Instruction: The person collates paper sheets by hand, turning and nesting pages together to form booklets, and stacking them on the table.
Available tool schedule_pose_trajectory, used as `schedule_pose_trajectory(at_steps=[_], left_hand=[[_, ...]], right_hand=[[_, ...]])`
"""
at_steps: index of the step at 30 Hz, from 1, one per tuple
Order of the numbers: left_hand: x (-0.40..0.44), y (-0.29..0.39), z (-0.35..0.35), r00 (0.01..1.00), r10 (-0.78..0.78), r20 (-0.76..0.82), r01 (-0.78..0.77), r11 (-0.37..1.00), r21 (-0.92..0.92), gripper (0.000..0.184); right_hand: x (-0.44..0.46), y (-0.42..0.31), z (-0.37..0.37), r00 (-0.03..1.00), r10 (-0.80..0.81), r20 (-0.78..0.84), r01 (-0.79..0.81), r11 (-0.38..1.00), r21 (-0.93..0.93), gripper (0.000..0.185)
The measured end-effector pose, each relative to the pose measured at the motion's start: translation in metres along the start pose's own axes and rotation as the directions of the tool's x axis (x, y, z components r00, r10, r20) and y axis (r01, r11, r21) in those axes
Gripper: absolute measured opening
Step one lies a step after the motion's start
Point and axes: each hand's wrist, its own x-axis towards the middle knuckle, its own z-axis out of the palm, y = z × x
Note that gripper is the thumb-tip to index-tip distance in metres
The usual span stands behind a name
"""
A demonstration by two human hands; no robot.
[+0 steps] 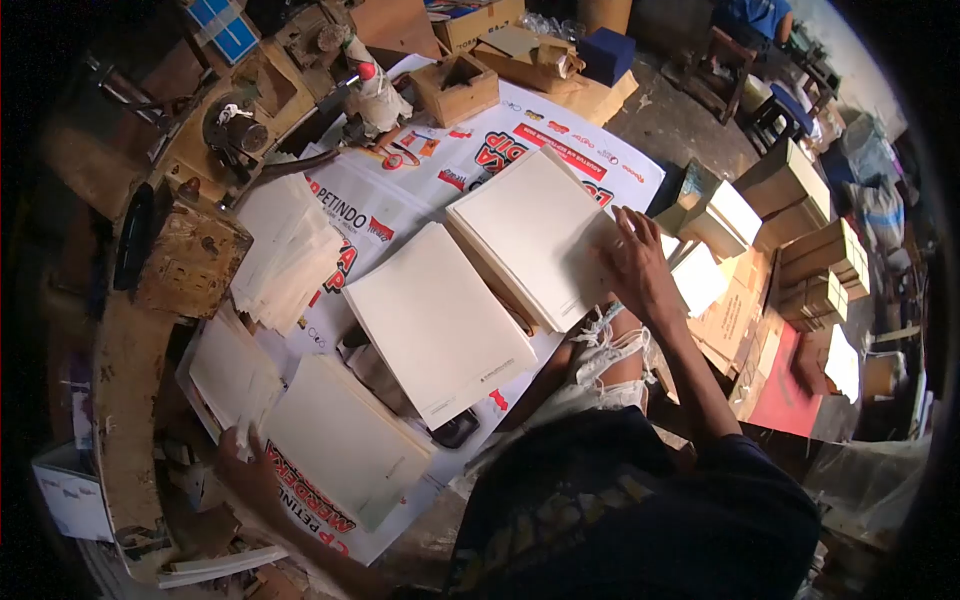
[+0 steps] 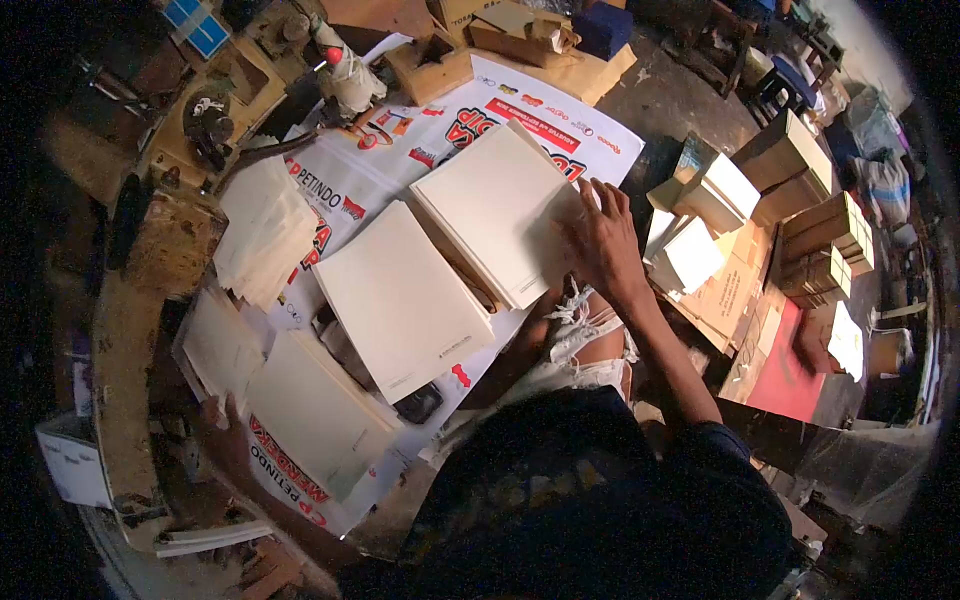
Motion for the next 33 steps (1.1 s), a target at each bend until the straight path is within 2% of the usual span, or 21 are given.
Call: schedule_pose_trajectory(at_steps=[2, 3, 4, 5, 7, 8, 10, 13, 14, 17, 18, 20, 22, 24, 25, 27, 28, 30, 31, 32, 33], left_hand=[[-0.048, 0.113, -0.014, 0.989, 0.133, -0.066, -0.147, 0.946, -0.289, 0.024], [-0.067, 0.146, -0.004, 0.935, 0.349, -0.066, -0.346, 0.854, -0.39, 0.03], [-0.083, 0.175, 0.006, 0.895, 0.436, 0.098, -0.316, 0.773, -0.551, 0.04], [-0.098, 0.198, 0.034, 0.841, 0.534, 0.089, -0.343, 0.653, -0.675, 0.057], [-0.114, 0.235, 0.037, 0.7, 0.696, 0.16, -0.565, 0.676, -0.473, 0.078], [-0.118, 0.24, 0.047, 0.689, 0.689, 0.224, -0.518, 0.684, -0.514, 0.075], [-0.111, 0.246, 0.047, 0.662, 0.573, 0.484, -0.395, 0.815, -0.424, 0.071], [-0.102, 0.233, 0.054, 0.612, 0.573, 0.545, -0.318, 0.809, -0.494, 0.068], [-0.105, 0.234, 0.051, 0.611, 0.571, 0.548, -0.319, 0.811, -0.49, 0.068], [-0.129, 0.239, 0.048, 0.648, 0.744, 0.164, -0.631, 0.644, -0.433, 0.058], [-0.132, 0.236, 0.05, 0.651, 0.74, 0.171, -0.624, 0.65, -0.435, 0.058], [-0.127, 0.233, 0.055, 0.691, 0.678, 0.25, -0.501, 0.699, -0.51, 0.049], [-0.118, 0.223, 0.05, 0.652, 0.733, 0.195, -0.558, 0.638, -0.531, 0.034], [-0.116, 0.209, 0.042, 0.713, 0.538, 0.45, 0.046, 0.604, -0.796, 0.023], [-0.119, 0.202, 0.038, 0.718, 0.532, 0.449, 0.048, 0.605, -0.795, 0.023], [-0.13, 0.186, 0.026, 0.906, 0.215, 0.365, 0.265, 0.385, -0.884, 0.011], [-0.131, 0.176, 0.021, 0.918, 0.163, 0.363, 0.299, 0.316, -0.9, 0.025], [-0.119, 0.142, 0.013, 0.881, 0.456, 0.123, -0.019, 0.295, -0.955, 0.043], [-0.107, 0.127, -0.002, 0.799, 0.552, 0.239, -0.095, 0.508, -0.856, 0.081], [-0.109, 0.125, -0.007, 0.808, 0.539, 0.239, -0.091, 0.514, -0.853, 0.081], [-0.112, 0.121, -0.011, 0.796, 0.477, 0.374, -0.201, 0.79, -0.58, 0.094]], right_hand=[[-0.002, -0.003, 0.003, 0.999, -0.015, -0.029, 0.014, 0.999, -0.04, 0.063], [-0.001, -0.006, 0.003, 0.997, -0.037, -0.067, 0.031, 0.996, -0.081, 0.059], [0.002, -0.012, 0.0, 0.997, -0.048, -0.052, 0.044, 0.996, -0.078, 0.059], [0.005, -0.02, -0.006, 0.995, -0.04, -0.096, 0.034, 0.998, -0.061, 0.053], [0.01, -0.022, -0.013, 0.991, 0.017, -0.136, -0.015, 1.0, 0.019, 0.035], [0.014, -0.017, -0.014, 0.978, -0.033, -0.207, 0.047, 0.997, 0.066, 0.028], [0.018, -0.028, -0.033, 0.975, 0.219, -0.024, -0.191, 0.894, 0.406, 0.021], [0.023, -0.028, -0.06, 0.932, 0.302, 0.199, -0.362, 0.76, 0.54, 0.031], [0.022, -0.03, -0.065, 0.901, 0.327, 0.284, -0.433, 0.655, 0.62, 0.038], [0.013, 0.005, -0.044, 0.892, 0.308, 0.33, -0.45, 0.663, 0.598, 0.049], [0.01, 0.009, -0.041, 0.89, 0.306, 0.338, -0.454, 0.664, 0.594, 0.049], [0.009, 0.01, -0.04, 0.887, 0.307, 0.345, -0.461, 0.642, 0.613, 0.052], [0.009, 0.002, -0.05, 0.871, 0.357, 0.337, -0.491, 0.63, 0.601, 0.052], [0.01, -0.005, -0.061, 0.855, 0.401, 0.33, -0.518, 0.615, 0.595, 0.051], [0.01, -0.007, -0.065, 0.85, 0.389, 0.355, -0.524, 0.55, 0.65, 0.052], [0.007, -0.025, -0.077, 0.838, 0.41, 0.361, -0.537, 0.497, 0.681, 0.051], [0.002, -0.032, -0.073, 0.839, 0.405, 0.363, -0.535, 0.498, 0.682, 0.051], [-0.01, -0.041, -0.059, 0.839, 0.361, 0.408, -0.531, 0.374, 0.76, 0.053], [-0.016, -0.05, -0.053, 0.822, 0.375, 0.428, -0.562, 0.412, 0.718, 0.053], [-0.02, -0.059, -0.044, 0.818, 0.335, 0.468, -0.574, 0.412, 0.708, 0.052], [-0.024, -0.073, -0.038, 0.821, 0.285, 0.495, -0.571, 0.444, 0.691, 0.051]])
